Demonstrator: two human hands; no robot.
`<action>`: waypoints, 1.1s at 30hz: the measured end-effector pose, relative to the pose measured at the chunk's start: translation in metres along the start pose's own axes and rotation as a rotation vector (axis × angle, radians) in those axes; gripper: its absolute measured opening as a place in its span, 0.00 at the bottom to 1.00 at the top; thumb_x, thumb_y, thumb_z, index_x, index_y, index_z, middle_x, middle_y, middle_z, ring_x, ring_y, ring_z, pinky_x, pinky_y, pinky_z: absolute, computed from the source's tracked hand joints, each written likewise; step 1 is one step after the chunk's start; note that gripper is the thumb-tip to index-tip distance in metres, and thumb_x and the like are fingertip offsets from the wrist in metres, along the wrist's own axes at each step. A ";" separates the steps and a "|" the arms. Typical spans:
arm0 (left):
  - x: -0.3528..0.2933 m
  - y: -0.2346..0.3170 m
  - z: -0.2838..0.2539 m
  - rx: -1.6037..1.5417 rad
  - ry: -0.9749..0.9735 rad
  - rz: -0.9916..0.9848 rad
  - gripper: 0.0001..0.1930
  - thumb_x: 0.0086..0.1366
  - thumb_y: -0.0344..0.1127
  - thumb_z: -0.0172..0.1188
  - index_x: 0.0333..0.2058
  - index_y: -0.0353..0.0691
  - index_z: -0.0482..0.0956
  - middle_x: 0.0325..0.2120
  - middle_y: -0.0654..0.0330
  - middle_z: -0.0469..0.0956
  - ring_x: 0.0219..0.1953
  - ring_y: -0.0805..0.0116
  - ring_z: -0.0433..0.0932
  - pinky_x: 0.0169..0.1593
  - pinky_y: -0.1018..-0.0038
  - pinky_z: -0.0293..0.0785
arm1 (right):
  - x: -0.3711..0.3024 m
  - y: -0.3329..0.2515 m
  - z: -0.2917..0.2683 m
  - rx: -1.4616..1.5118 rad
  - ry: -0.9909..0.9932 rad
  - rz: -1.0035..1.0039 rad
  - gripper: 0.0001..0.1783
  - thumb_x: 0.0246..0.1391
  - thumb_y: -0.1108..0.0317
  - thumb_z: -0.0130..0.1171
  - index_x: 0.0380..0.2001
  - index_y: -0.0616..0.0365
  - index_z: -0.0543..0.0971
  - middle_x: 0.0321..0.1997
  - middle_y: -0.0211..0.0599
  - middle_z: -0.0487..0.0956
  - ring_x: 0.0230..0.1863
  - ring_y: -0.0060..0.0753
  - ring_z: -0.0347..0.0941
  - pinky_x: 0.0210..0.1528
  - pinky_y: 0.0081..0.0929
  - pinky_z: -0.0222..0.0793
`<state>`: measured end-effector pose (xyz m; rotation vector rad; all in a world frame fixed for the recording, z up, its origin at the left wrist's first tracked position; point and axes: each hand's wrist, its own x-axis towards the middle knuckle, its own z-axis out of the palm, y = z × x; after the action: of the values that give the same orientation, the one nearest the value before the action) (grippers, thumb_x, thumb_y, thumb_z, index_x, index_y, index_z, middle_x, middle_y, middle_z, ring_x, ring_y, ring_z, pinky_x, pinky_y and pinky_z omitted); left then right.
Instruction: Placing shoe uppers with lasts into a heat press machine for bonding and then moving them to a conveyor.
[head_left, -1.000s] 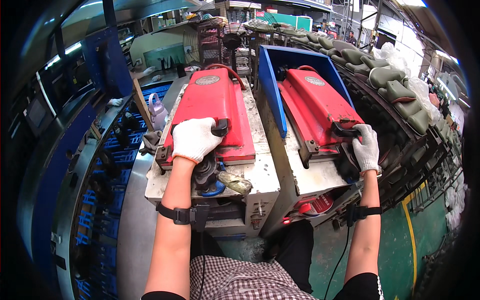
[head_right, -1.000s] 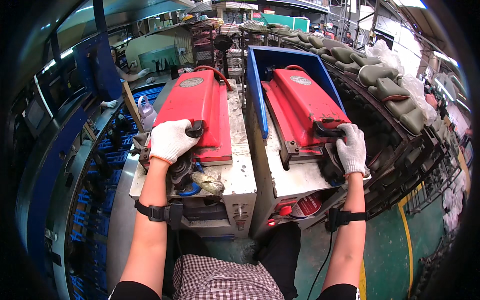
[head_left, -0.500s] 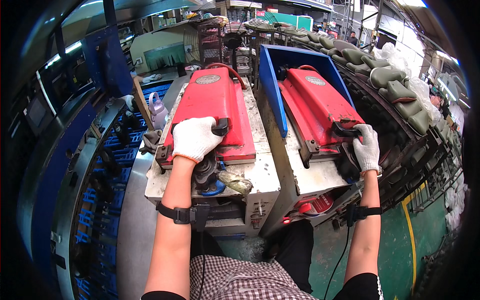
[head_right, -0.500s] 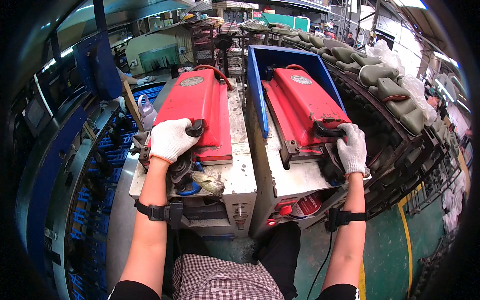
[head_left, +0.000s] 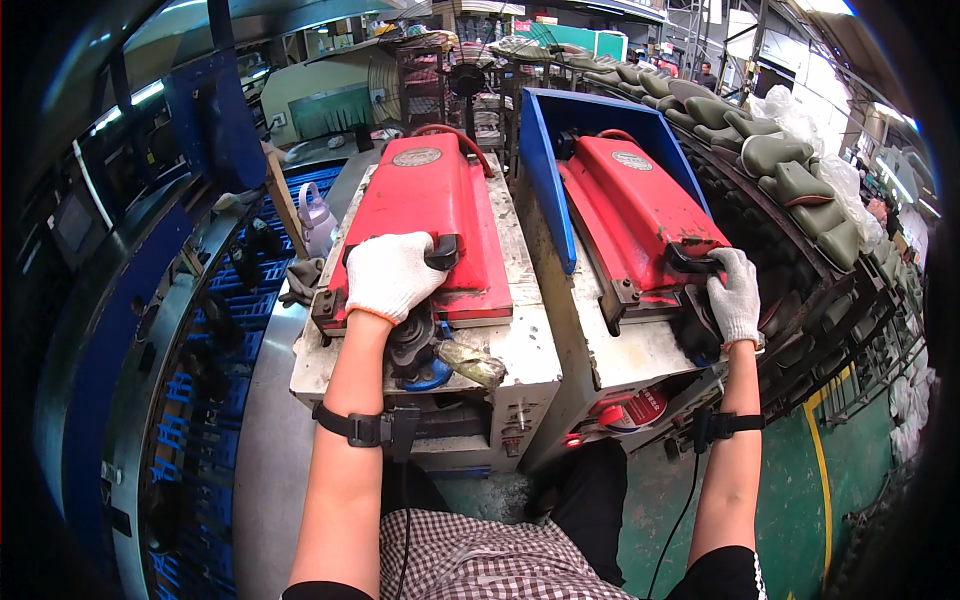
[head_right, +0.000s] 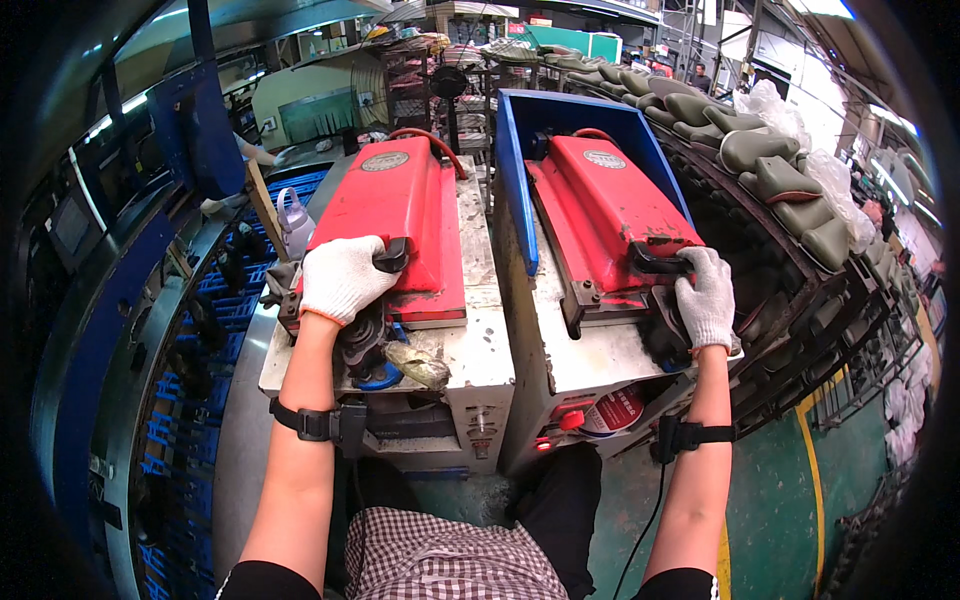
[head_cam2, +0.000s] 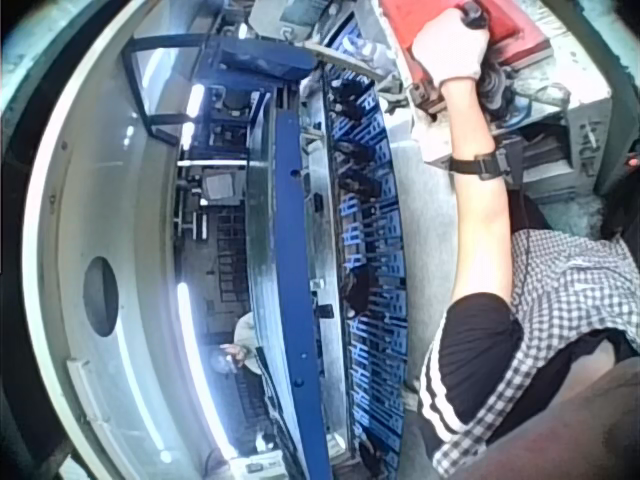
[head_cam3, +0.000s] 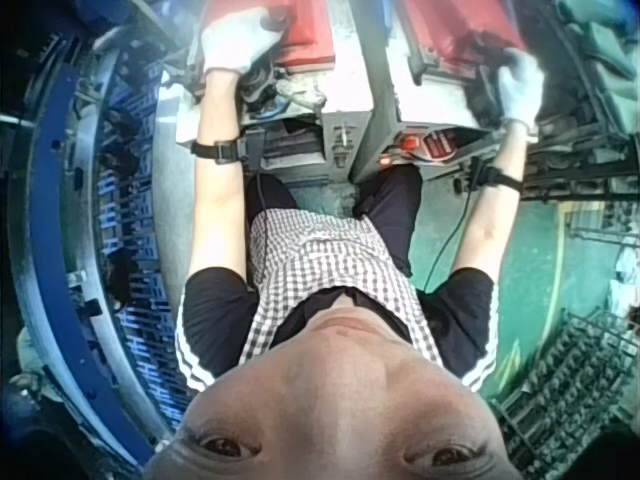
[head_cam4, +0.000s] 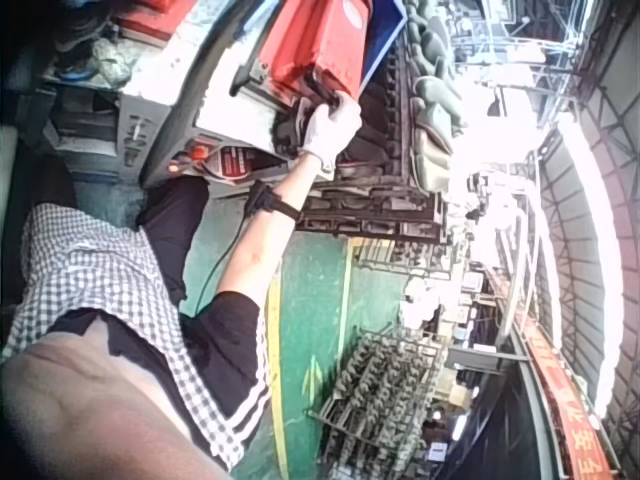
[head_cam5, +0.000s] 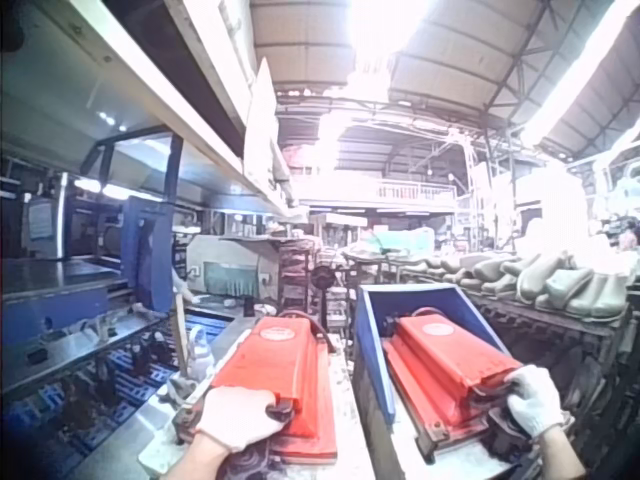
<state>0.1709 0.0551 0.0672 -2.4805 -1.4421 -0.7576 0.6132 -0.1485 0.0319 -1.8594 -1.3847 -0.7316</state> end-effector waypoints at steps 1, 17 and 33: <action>0.000 0.000 0.001 0.003 -0.001 0.000 0.18 0.56 0.58 0.69 0.32 0.50 0.89 0.27 0.52 0.85 0.33 0.51 0.86 0.38 0.59 0.81 | 0.000 0.000 0.000 0.001 0.002 0.000 0.19 0.47 0.76 0.60 0.45 0.51 0.80 0.49 0.36 0.80 0.54 0.50 0.73 0.59 0.42 0.71; -0.001 -0.001 0.000 -0.005 0.009 0.014 0.18 0.57 0.58 0.67 0.31 0.49 0.88 0.26 0.51 0.85 0.33 0.50 0.86 0.37 0.59 0.81 | -0.001 0.002 -0.001 0.008 -0.009 -0.003 0.19 0.48 0.77 0.61 0.46 0.52 0.80 0.50 0.36 0.80 0.54 0.51 0.73 0.59 0.43 0.71; 0.001 0.004 -0.002 0.015 0.003 -0.001 0.17 0.56 0.56 0.69 0.30 0.49 0.87 0.26 0.51 0.84 0.33 0.49 0.85 0.37 0.59 0.80 | 0.004 0.004 0.005 0.017 -0.001 0.006 0.16 0.47 0.76 0.62 0.43 0.54 0.79 0.47 0.39 0.80 0.53 0.53 0.73 0.58 0.44 0.70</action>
<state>0.1745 0.0530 0.0701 -2.4668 -1.4431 -0.7473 0.6187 -0.1434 0.0312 -1.8502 -1.3817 -0.7136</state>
